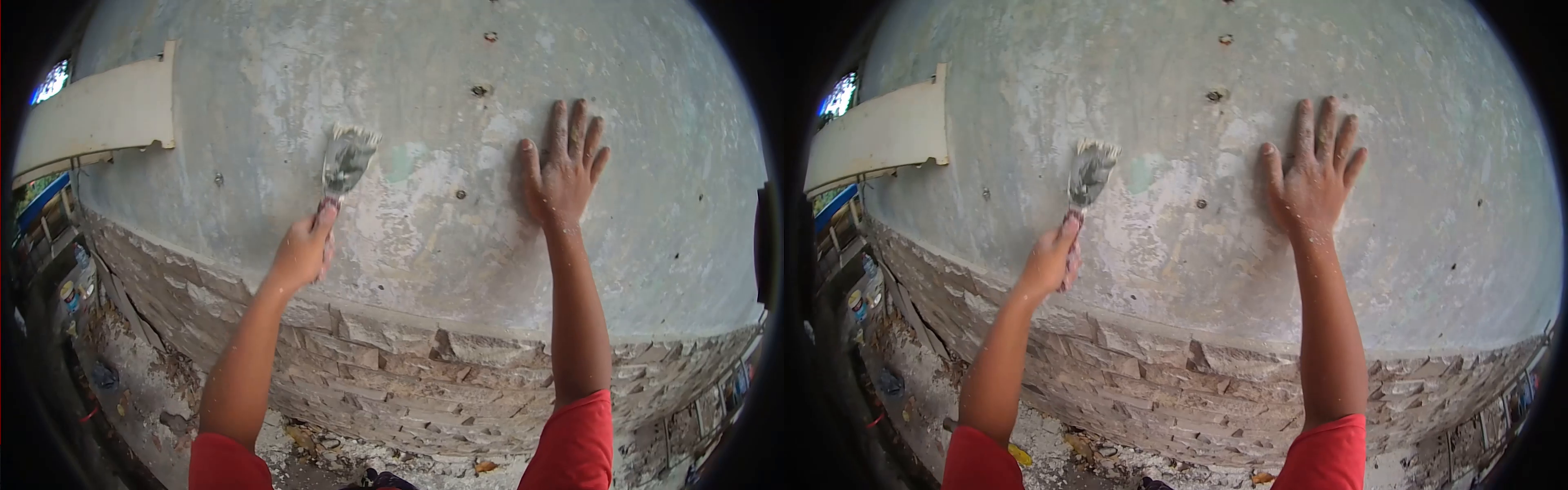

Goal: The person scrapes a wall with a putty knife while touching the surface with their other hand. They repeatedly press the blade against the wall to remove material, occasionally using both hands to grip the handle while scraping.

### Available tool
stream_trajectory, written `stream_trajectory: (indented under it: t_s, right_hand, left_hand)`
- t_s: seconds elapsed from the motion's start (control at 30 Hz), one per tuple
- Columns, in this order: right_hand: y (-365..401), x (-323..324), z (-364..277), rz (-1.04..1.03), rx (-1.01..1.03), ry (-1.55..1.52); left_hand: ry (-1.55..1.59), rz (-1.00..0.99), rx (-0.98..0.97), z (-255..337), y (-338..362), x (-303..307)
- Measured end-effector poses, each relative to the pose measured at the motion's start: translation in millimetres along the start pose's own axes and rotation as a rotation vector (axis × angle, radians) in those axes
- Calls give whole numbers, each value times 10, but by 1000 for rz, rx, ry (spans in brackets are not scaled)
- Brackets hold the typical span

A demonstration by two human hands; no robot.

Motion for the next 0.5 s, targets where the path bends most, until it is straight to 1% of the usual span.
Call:
stream_trajectory:
  t_s: [0.07,0.13,0.2,0.27,0.33,0.37,0.43,0.5]
  right_hand:
    - [7,41,-29,40,15,50]
    - [9,48,-38,78,39,47]
    - [0,63,-45,118,62,63]
    - [3,81,-59,143,97,78]
    - [16,86,-84,188,127,96]
    - [23,70,-85,180,139,114]
    - [38,75,-106,179,158,135]
    - [73,172,-215,295,247,19]
  left_hand:
    - [122,-6,90,-489,80,122]
    - [158,-72,144,-499,144,153]
    - [113,-96,82,-308,36,217]
    - [139,-111,16,0,-124,299]
    - [175,-55,-66,311,-300,385]
    - [185,-45,-66,353,-358,407]
    - [196,-52,-142,462,-464,475]
    - [205,-83,-143,224,-498,516]
Point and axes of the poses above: each hand's wrist, its own y-axis away from the middle knuckle, its own x-axis out of the back of the hand, z = x × y, the point moved 9 cm from there along -y, towards the middle knuckle, and after that the axes turned 11 degrees about x, right-handed, at the moved point
